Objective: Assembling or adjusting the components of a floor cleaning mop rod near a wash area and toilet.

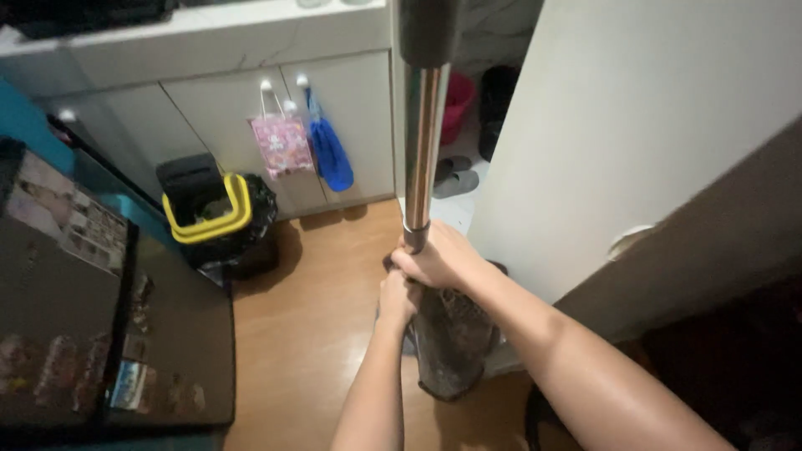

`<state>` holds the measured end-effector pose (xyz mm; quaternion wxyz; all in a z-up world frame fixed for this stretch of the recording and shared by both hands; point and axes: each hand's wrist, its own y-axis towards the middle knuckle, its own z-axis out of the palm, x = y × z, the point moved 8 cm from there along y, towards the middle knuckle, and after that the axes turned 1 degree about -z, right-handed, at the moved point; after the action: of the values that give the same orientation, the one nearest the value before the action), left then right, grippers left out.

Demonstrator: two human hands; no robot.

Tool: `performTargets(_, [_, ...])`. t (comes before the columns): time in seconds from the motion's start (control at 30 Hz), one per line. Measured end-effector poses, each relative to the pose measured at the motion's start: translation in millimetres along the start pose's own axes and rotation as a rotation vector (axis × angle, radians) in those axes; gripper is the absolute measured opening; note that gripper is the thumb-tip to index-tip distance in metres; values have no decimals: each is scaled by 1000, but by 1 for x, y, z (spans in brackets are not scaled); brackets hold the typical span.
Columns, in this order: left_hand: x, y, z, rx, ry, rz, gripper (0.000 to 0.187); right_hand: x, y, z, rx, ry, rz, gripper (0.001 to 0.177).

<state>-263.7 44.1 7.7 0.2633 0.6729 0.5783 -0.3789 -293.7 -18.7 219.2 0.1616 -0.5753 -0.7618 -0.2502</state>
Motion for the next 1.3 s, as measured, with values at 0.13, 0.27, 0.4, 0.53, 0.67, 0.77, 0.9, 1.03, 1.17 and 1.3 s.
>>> performTargets(0.13, [13, -28, 6, 72, -81, -77, 27, 3, -19, 2, 39, 38, 58, 24])
performTargets(0.27, [0, -35, -11, 2, -50, 128, 30, 15, -24, -2, 63, 61, 88, 27])
performTargets(0.4, [8, -52, -23, 14, 77, 141, 21, 28, -32, 7, 77, 92, 188, 28])
performTargets(0.53, [5, -62, -50, 28, 160, 72, 17, 52, -27, 13, 101, 115, 198, 28])
performTargets(0.67, [21, -65, -71, 19, 198, 25, 18, 61, -19, 26, 115, 171, 251, 25])
performTargets(0.77, [36, -68, -88, -3, 162, -17, 17, 72, -10, 37, 87, 169, 215, 26])
performTargets(0.9, [67, -51, -99, -61, -127, -239, 20, 81, 6, 46, 75, 192, 204, 28])
performTargets(1.03, [61, -37, -111, -117, -180, -306, 22, 74, 41, 51, 97, 151, 216, 29])
performTargets(1.17, [50, 7, -122, -248, -60, -294, 26, 57, 83, 50, 29, 126, 149, 27])
performTargets(1.3, [68, 54, -103, -253, 9, -262, 29, 51, 114, 45, -19, 78, 61, 28])
